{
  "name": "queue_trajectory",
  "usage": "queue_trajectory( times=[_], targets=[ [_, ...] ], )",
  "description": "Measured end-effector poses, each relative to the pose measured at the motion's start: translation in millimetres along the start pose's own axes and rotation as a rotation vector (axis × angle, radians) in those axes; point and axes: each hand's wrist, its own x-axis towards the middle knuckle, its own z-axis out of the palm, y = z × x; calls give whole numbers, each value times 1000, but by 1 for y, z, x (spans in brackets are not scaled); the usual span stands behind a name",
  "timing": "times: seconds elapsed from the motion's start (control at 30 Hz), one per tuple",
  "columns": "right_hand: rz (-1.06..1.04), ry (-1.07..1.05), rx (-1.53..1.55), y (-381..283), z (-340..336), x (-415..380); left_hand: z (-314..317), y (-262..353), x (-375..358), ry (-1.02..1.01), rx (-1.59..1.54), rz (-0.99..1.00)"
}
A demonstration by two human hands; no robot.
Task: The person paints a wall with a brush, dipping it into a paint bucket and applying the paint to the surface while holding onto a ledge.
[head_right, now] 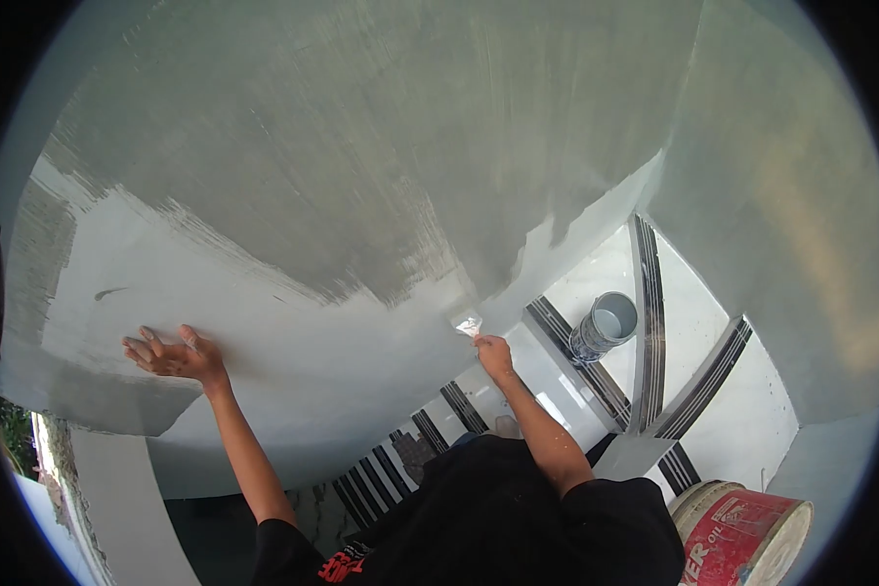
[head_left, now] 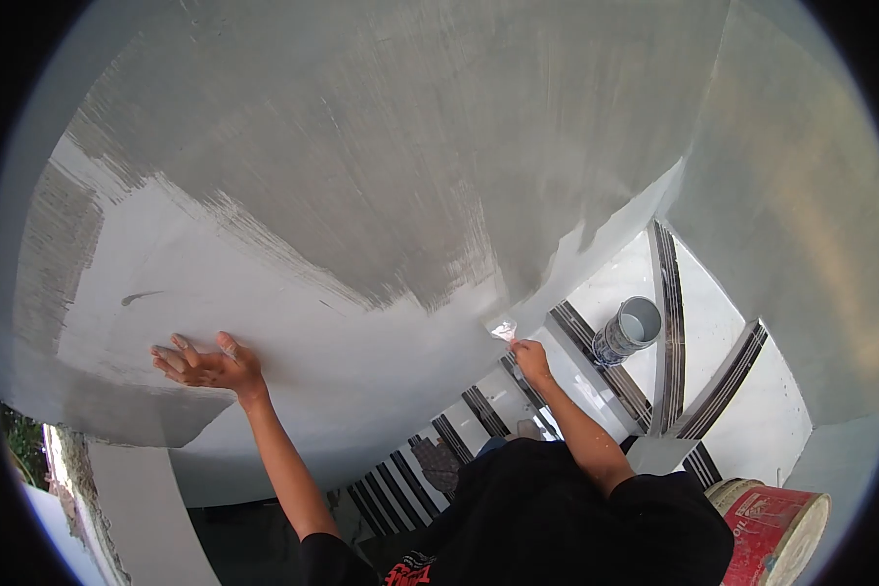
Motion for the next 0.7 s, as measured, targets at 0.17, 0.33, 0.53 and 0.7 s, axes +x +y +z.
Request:
queue_trajectory(
  times=[0.17, 0.33, 0.53, 0.7],
  targets=[
    [59, -29, -75, 8, 5, 16, 3, -2, 1, 27, -16, 9],
    [-60, -55, 77, -163, -17, -16, 1, -2, 0, 15, -18, -7],
    [-283, -119, 421, -324, -59, -104, 5, -4, -4, 16, -9, -18],
    [-592, -74, 468, -363, -55, -109, 0, -1, -1, 4, -6, -32]
  ],
)
